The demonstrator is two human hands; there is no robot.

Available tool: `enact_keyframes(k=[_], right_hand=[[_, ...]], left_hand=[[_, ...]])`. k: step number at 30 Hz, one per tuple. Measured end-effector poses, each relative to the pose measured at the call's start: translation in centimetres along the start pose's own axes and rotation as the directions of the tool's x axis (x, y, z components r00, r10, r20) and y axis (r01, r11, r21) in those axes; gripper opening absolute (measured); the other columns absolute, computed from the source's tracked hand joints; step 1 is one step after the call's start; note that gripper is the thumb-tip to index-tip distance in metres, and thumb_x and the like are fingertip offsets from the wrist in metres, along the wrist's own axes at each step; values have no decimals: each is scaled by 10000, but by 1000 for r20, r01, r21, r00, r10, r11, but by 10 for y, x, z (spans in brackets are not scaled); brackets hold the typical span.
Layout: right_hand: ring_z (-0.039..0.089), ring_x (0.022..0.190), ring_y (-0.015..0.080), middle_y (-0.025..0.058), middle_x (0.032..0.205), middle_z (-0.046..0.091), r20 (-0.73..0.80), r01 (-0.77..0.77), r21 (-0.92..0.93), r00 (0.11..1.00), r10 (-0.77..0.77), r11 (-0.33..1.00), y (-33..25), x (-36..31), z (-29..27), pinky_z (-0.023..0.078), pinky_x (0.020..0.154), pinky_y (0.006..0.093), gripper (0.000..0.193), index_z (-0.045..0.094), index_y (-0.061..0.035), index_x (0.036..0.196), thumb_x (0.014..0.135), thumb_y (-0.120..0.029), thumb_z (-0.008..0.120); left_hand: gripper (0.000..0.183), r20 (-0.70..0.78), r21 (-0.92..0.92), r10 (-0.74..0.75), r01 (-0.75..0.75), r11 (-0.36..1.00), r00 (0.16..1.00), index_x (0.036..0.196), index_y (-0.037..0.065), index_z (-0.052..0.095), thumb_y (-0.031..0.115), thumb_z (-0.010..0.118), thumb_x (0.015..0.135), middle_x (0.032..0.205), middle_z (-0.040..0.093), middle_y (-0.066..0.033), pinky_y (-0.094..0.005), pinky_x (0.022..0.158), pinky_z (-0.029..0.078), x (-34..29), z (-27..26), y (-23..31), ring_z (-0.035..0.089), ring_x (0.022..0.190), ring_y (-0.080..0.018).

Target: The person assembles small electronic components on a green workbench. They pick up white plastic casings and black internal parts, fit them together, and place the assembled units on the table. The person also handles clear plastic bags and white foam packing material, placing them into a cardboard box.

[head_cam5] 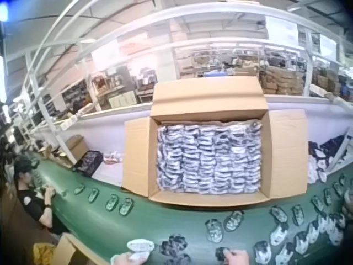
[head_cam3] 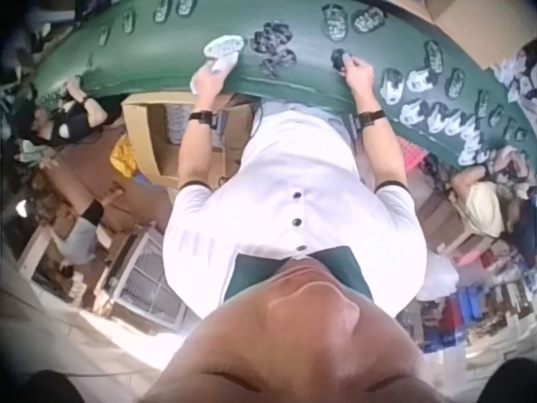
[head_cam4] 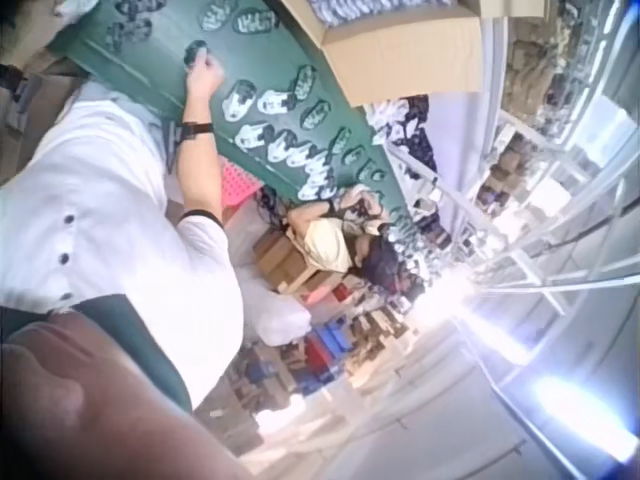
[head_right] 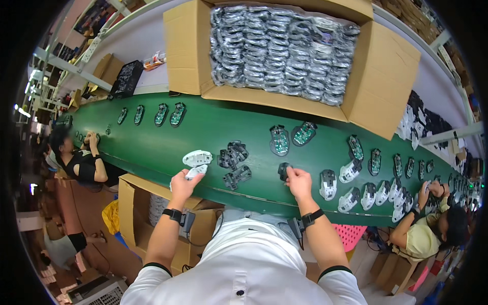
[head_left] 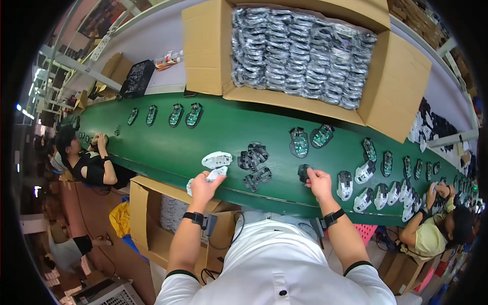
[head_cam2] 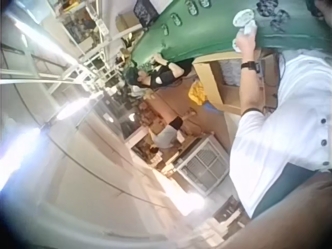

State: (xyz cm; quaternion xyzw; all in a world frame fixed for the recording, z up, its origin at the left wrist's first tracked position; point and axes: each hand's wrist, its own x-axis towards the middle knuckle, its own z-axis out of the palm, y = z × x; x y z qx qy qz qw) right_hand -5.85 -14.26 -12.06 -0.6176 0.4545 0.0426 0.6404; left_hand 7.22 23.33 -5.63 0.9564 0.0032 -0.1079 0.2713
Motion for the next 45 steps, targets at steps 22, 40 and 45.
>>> enact_keyframes(k=[22, 40, 45], right_hand=[[634, 1179, 330, 218, 1291, 641, 250, 902, -107, 432, -867, 419, -81, -127, 34, 492, 1003, 409, 601, 616, 35, 1296, 773, -168, 830], [660, 959, 131, 78, 1090, 682, 371, 457, -36, 832, -413, 888, -79, -142, 35, 545, 886, 286, 351, 597, 39, 1208, 887, -8, 730], [675, 835, 116, 67, 987, 722, 322, 203, 402, 882, -345, 893, -24, -116, 33, 567, 768, 266, 222, 664, 37, 1131, 926, -37, 702]], left_hand=[[474, 208, -804, 594, -210, 556, 777, 1326, -67, 558, 52, 693, 888, 1144, 693, -112, -284, 853, 538, -45, 14, 133, 646, 968, -118], [208, 242, -568, 679, -466, 679, 693, 1046, -20, 665, 163, 670, 948, 870, 711, -79, -300, 657, 527, -42, 33, 143, 660, 745, -133], [206, 401, -764, 435, 33, 644, 806, 873, 10, 655, 190, 658, 973, 758, 641, 32, -240, 591, 443, -43, 68, 131, 529, 670, -34]])
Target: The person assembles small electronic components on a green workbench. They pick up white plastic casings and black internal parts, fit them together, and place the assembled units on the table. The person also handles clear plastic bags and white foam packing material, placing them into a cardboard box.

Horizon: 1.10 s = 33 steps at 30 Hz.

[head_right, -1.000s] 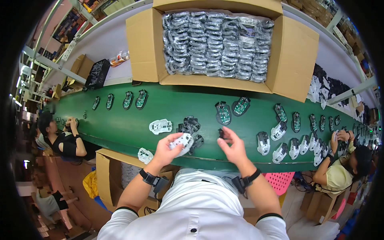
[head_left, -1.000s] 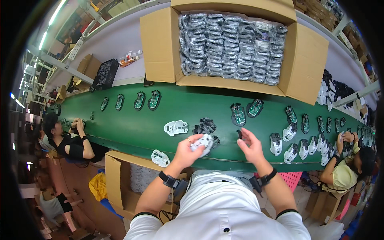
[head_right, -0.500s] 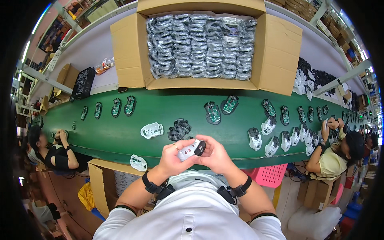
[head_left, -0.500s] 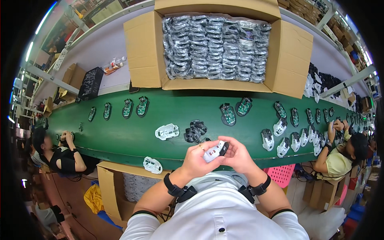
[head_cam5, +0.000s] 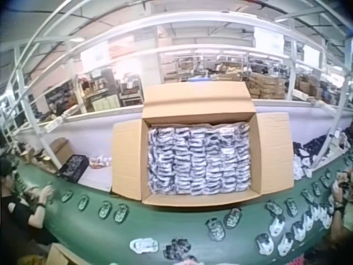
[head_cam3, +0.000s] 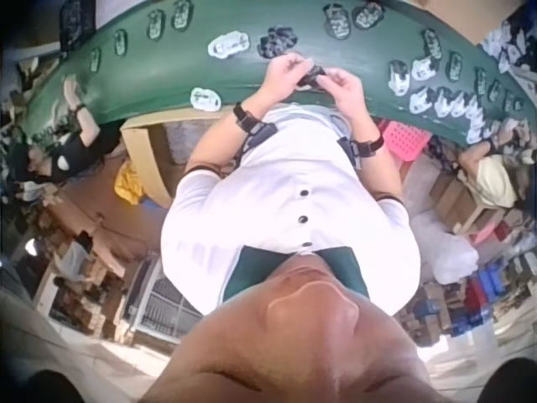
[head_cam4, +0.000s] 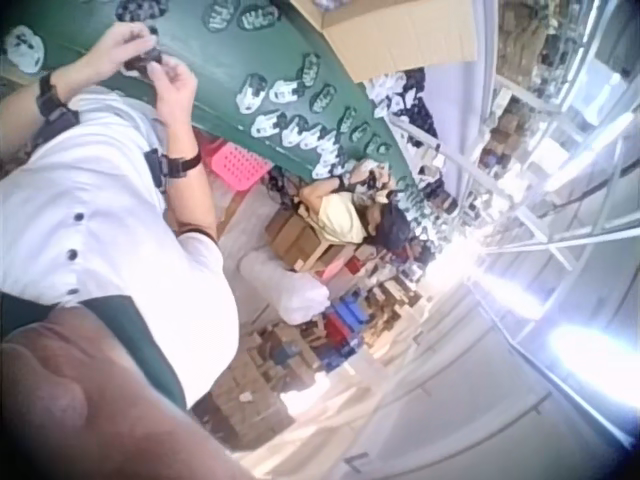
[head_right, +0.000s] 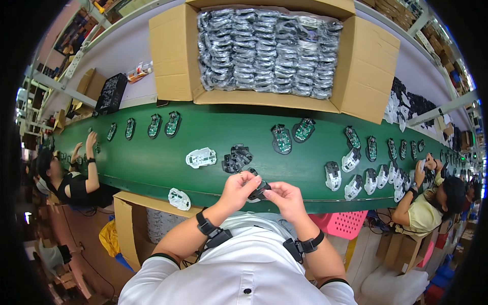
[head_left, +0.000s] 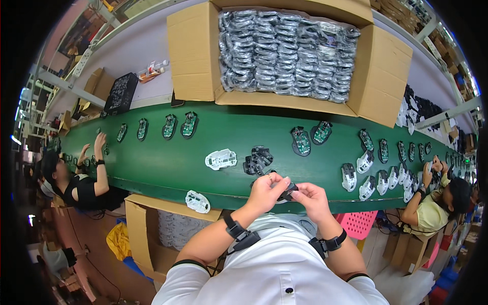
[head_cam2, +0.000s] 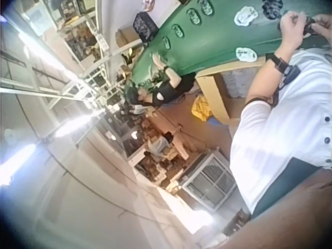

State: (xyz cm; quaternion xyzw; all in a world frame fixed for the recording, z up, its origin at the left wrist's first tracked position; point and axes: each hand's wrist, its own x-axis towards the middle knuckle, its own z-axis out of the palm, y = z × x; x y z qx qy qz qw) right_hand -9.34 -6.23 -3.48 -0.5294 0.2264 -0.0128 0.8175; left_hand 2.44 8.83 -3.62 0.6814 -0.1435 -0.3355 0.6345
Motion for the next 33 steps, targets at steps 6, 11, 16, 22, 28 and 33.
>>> enact_keyframes(k=[6, 11, 16, 22, 28, 33], right_hand=[[650, 728, 99, 39, 875, 714, -141, -116, -80, 985, 104, 990, -1, 14, -19, 557, 629, 250, 156, 691, 11, 1010, 913, -102, 738], [677, 1021, 327, 208, 1147, 679, -134, -130, -990, 794, -593, 49, 21, 52, -116, 556, 902, 437, 260, 655, 33, 1128, 890, -70, 657], [566, 1244, 356, 171, 1320, 615, 421, 518, -855, 714, -559, 18, 31, 104, -34, 467, 1047, 454, 414, 661, -76, 1208, 812, 11, 577], [562, 1232, 299, 61, 1324, 632, 537, 564, -825, 760, -367, -37, 48, 148, 5, 469, 1007, 445, 391, 670, -118, 1212, 822, -120, 695], [672, 989, 372, 195, 1099, 693, 210, 389, -818, 887, -411, 423, 31, 138, 13, 547, 846, 456, 279, 674, -39, 1134, 938, -233, 630], [610, 1089, 420, 265, 1206, 622, 154, 188, -978, 942, -299, 91, 52, 114, -59, 511, 917, 450, 422, 566, 3, 1326, 960, -205, 607]], left_hand=[[314, 34, 289, -143, 127, 949, 989, 910, -1, 666, 306, 645, 973, 792, 657, -67, -306, 646, 476, 23, 13, 2, 582, 711, -134], [497, -105, 635, 406, -253, 730, 908, 1277, 9, 580, 243, 695, 854, 1354, 541, -229, -487, 1122, 359, 44, -53, -21, 465, 1296, -418], [500, -93, 990, 387, 43, 136, 917, 1301, 50, 574, 176, 693, 831, 1414, 526, -192, -492, 1070, 416, 32, -131, -46, 494, 1296, -390], [607, -293, 851, 387, 53, 523, 875, 1375, 55, 491, 201, 717, 832, 1256, 629, -233, -469, 955, 507, 50, -163, -69, 607, 1154, -404], [493, -409, 540, 434, -170, 824, 802, 1243, 16, 618, 256, 735, 829, 1002, 718, -227, -414, 799, 579, 4, -138, -74, 724, 881, -368], [560, -272, 475, 203, -53, 878, 941, 1278, 32, 599, 279, 741, 796, 940, 716, -225, -400, 744, 578, -36, -83, -33, 719, 795, -354]])
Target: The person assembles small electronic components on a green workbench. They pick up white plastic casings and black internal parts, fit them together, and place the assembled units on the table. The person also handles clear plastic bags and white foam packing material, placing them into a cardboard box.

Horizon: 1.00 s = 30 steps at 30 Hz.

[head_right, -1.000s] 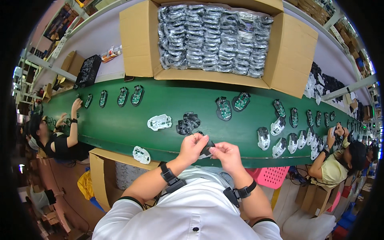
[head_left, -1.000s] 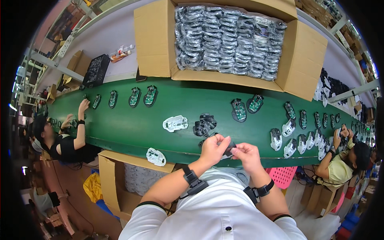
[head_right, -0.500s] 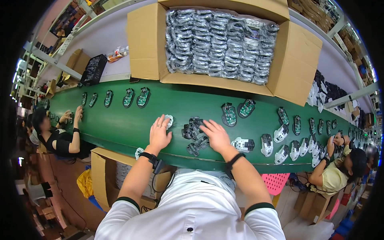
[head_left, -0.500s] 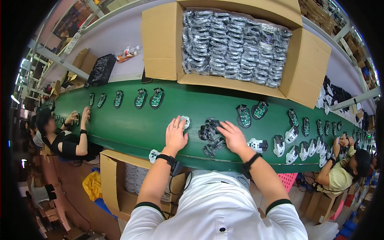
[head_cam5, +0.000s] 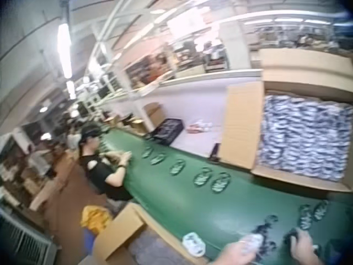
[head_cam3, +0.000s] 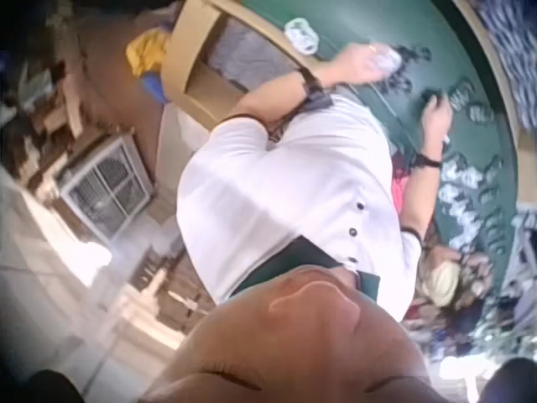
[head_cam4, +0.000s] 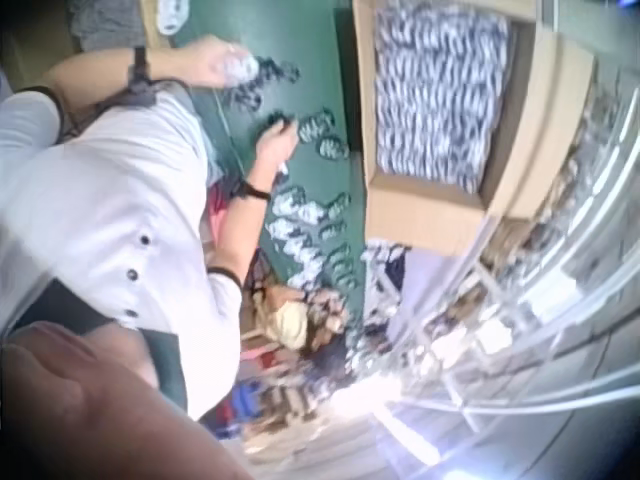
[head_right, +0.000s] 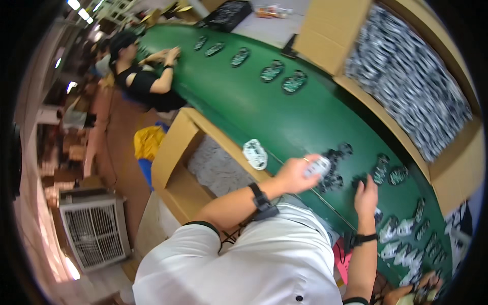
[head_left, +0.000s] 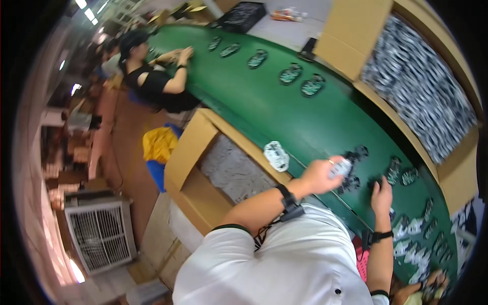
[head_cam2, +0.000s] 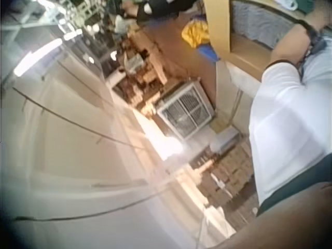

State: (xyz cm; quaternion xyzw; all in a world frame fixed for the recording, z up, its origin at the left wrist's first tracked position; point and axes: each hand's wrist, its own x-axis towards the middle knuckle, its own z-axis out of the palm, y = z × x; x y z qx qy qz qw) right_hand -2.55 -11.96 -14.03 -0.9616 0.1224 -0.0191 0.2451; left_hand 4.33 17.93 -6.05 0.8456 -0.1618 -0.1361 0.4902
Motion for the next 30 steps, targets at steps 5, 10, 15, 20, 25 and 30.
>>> enact_keyframes(k=[5, 10, 15, 20, 25, 30], right_hand=[[550, 1128, 423, 222, 1393, 517, -120, 88, -173, 987, -110, 981, -18, -12, 18, 459, 993, 473, 591, 516, -110, 1434, 890, -225, 716], [490, 1240, 406, 210, 1414, 509, -18, 141, -172, 989, -146, 975, 14, -16, 20, 415, 1046, 471, 678, 504, -45, 1431, 822, -190, 765], [465, 1301, 424, 206, 1492, 450, 112, 231, -31, 968, -227, 972, 14, -18, -16, 407, 1091, 457, 794, 448, -30, 1460, 744, -79, 788], [551, 1197, 377, 210, 1347, 585, 29, 184, 8, 982, -184, 983, 13, -21, -32, 466, 1040, 437, 709, 517, -17, 1382, 758, -179, 812], [618, 1188, 337, 210, 1327, 612, -84, 146, 607, 989, -120, 781, -55, -40, -63, 495, 1009, 429, 673, 555, 1, 1372, 781, -210, 799], [596, 1225, 382, 220, 1366, 590, -217, 445, 515, 895, -390, 733, -109, -54, -88, 476, 1030, 433, 677, 569, 40, 1350, 751, -149, 823]], left_hand=[[577, 49, -121, 99, -93, 988, 994, 1294, 7, 572, 246, 727, 793, 936, 718, -226, -414, 778, 577, -12, 15, 24, 714, 832, -385], [552, -6, -192, 171, -169, 967, 985, 1259, -11, 600, 229, 740, 783, 965, 724, -220, -396, 799, 576, -9, 18, 46, 719, 862, -375], [511, 14, -306, 106, -97, 947, 994, 1300, -33, 584, 146, 739, 847, 1037, 746, -147, -316, 841, 560, -14, 16, 40, 713, 920, -173], [469, 75, -385, 22, 8, 923, 997, 1240, -25, 612, 155, 742, 827, 945, 747, -173, -328, 748, 574, -13, 15, 42, 742, 806, -219], [469, 45, -261, 147, -131, 957, 988, 1249, -32, 603, 122, 741, 828, 902, 744, -132, -306, 716, 566, -8, 15, 54, 722, 769, -174], [488, 30, -153, 302, -294, 943, 953, 1235, -37, 609, 144, 765, 809, 865, 740, -120, -307, 685, 562, -9, 19, 67, 714, 735, -165]])
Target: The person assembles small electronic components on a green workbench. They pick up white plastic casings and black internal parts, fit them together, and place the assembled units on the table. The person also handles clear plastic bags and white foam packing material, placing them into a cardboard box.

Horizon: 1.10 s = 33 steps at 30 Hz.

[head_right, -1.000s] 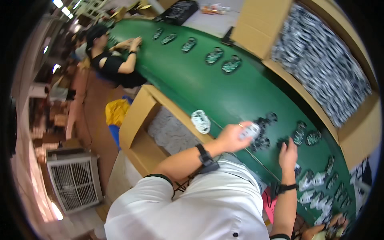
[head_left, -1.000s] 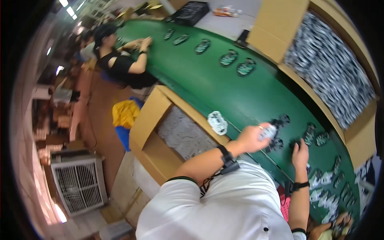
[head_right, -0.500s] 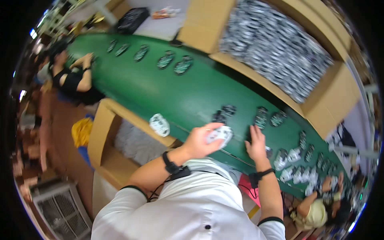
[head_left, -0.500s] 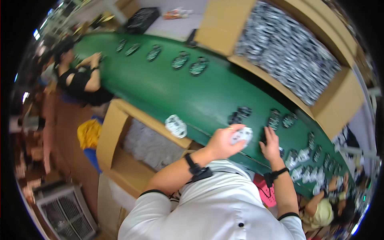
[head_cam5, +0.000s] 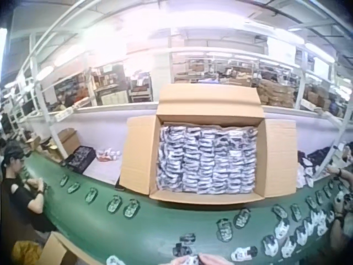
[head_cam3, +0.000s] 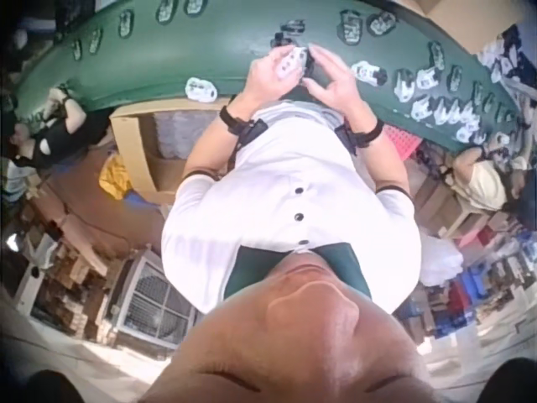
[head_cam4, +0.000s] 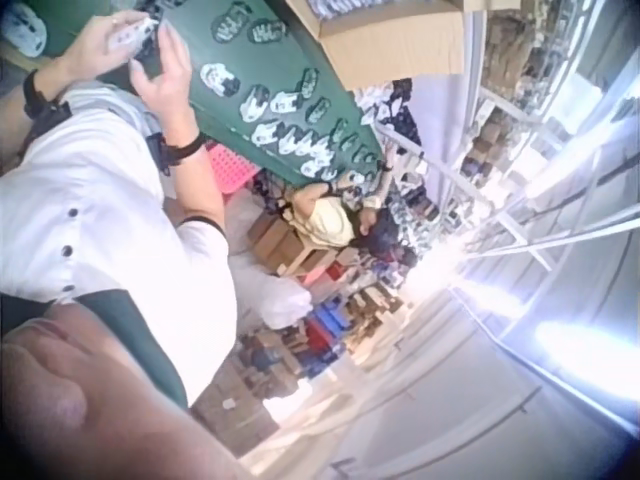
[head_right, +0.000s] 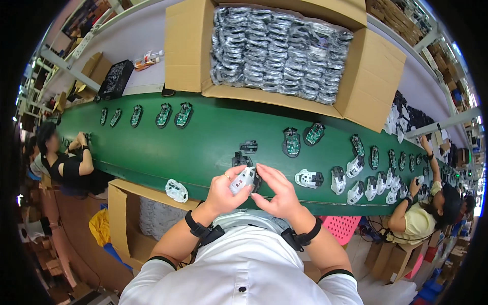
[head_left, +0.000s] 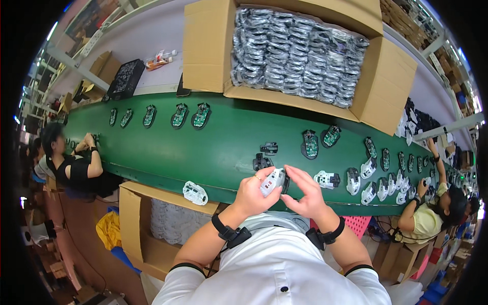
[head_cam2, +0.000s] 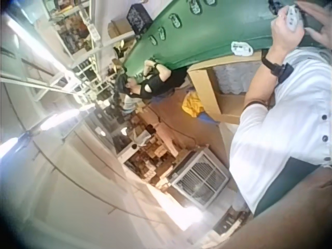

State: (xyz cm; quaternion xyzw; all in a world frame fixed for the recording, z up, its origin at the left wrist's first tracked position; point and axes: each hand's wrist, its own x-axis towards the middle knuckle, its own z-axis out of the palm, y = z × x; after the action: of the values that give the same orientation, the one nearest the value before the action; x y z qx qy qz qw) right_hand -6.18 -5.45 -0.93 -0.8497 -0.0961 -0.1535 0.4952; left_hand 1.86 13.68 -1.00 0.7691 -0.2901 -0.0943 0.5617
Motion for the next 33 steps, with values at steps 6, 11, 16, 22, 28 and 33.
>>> enact_keyframes(k=[6, 11, 16, 22, 28, 33], right_hand=[[619, 1184, 372, 225, 1400, 563, 27, -75, 18, 997, 75, 997, 6, -8, 5, 488, 1023, 424, 631, 573, 45, 1339, 780, -121, 817], [650, 1014, 120, 51, 1097, 652, 292, -530, 650, 835, 465, 544, -3, -14, 12, 560, 880, 311, 445, 558, 14, 1230, 845, -30, 776], [654, 832, 106, 63, 1020, 687, 162, -478, 402, 876, 454, 781, 0, -22, 14, 558, 718, 297, 464, 577, 21, 1222, 827, -79, 800], [693, 921, 135, 86, 1037, 712, 106, -504, 684, 783, 613, 526, 10, -32, 17, 561, 757, 298, 342, 628, 64, 1193, 914, -104, 735], [628, 768, 84, 36, 910, 701, 149, -624, 550, 727, 670, 555, 29, -27, 12, 524, 667, 243, 221, 685, 19, 1030, 981, -196, 663], [649, 741, 145, 34, 863, 698, -119, -696, 280, 658, 743, 661, 120, -67, -40, 530, 657, 290, 271, 686, -17, 1038, 1000, -276, 619]], left_hand=[[487, 75, -48, -75, 79, 996, 994, 1214, -20, 628, 173, 796, 800, 906, 742, -122, -301, 690, 562, -4, 5, 4, 705, 736, -152], [451, 121, 1, -58, 58, 998, 991, 1172, -10, 655, 195, 804, 799, 899, 745, -122, -296, 714, 564, -6, 2, 20, 717, 767, -161], [336, 136, 80, -90, 80, 994, 987, 1101, -2, 666, 189, 762, 843, 882, 734, -131, -310, 715, 554, -2, 7, 16, 715, 783, -172], [246, 83, -132, -257, 266, 955, 963, 870, 18, 687, 259, 712, 911, 691, 679, -69, -319, 597, 497, 11, 21, -7, 625, 630, -128], [364, 100, -155, -432, 443, 883, 896, 865, -14, 659, 341, 680, 948, 744, 656, -90, -316, 631, 484, 15, 54, -47, 578, 671, -142], [484, -26, 173, -181, 182, 968, 983, 1256, -59, 585, 300, 673, 942, 1133, 671, -219, -397, 960, 493, 23, 15, -65, 644, 1077, -326]])
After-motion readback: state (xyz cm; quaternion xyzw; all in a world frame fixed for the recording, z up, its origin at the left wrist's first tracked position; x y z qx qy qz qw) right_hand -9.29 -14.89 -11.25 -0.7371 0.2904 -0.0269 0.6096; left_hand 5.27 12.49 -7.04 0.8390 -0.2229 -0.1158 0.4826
